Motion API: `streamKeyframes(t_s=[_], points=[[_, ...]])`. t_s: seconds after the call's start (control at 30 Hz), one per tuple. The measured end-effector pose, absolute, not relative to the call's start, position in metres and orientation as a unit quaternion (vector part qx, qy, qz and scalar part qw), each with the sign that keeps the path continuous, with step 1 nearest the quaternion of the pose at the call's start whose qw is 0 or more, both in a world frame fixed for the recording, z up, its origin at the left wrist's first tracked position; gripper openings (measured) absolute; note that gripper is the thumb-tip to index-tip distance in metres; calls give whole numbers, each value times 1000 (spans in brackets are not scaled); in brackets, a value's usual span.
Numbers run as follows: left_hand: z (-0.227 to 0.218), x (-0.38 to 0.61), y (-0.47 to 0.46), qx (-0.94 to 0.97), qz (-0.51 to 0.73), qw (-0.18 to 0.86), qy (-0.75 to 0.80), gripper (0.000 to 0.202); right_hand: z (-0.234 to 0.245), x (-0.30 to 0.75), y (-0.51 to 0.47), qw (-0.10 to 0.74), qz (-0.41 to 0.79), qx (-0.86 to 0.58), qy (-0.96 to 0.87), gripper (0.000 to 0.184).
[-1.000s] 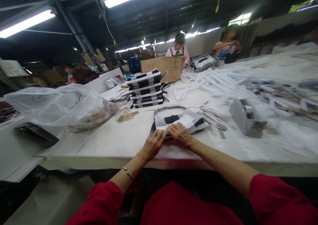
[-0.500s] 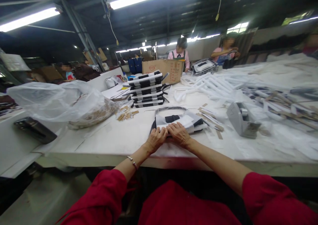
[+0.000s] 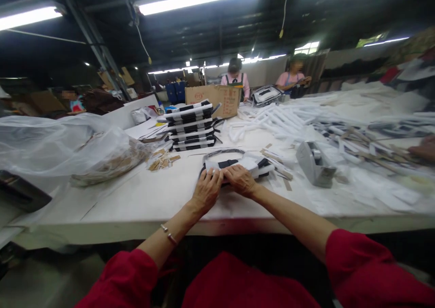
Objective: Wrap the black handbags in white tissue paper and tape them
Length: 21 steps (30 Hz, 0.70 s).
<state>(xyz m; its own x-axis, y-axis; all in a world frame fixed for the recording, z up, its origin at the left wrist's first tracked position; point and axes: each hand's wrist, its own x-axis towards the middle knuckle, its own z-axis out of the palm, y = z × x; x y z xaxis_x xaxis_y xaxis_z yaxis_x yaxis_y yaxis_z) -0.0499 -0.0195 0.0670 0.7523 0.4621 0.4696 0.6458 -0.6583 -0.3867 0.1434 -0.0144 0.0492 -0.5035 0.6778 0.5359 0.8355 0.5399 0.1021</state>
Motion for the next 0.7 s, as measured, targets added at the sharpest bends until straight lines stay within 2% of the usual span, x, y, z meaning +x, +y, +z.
streamKeyframes(t_s=[0.07, 0.17, 0.33, 0.57, 0.7], points=[[62, -47, -17, -884, -192, 304, -299, 49, 53, 142, -13, 205, -182, -451, -849, 21], [58, -45, -7, -859, -235, 356, -283, 35, 57, 138, -9, 183, -193, -461, -847, 18], [60, -51, 3, -863, -268, 348, -249, 21, 59, 133, -10, 173, -208, -462, -844, 16], [46, -63, -14, -860, -307, 308, -267, 26, 34, 124, -16, 217, -211, -433, -849, 15], [38, -66, -15, -846, -325, 295, -303, 32, 36, 122, -19, 246, -169, -424, -855, 20]])
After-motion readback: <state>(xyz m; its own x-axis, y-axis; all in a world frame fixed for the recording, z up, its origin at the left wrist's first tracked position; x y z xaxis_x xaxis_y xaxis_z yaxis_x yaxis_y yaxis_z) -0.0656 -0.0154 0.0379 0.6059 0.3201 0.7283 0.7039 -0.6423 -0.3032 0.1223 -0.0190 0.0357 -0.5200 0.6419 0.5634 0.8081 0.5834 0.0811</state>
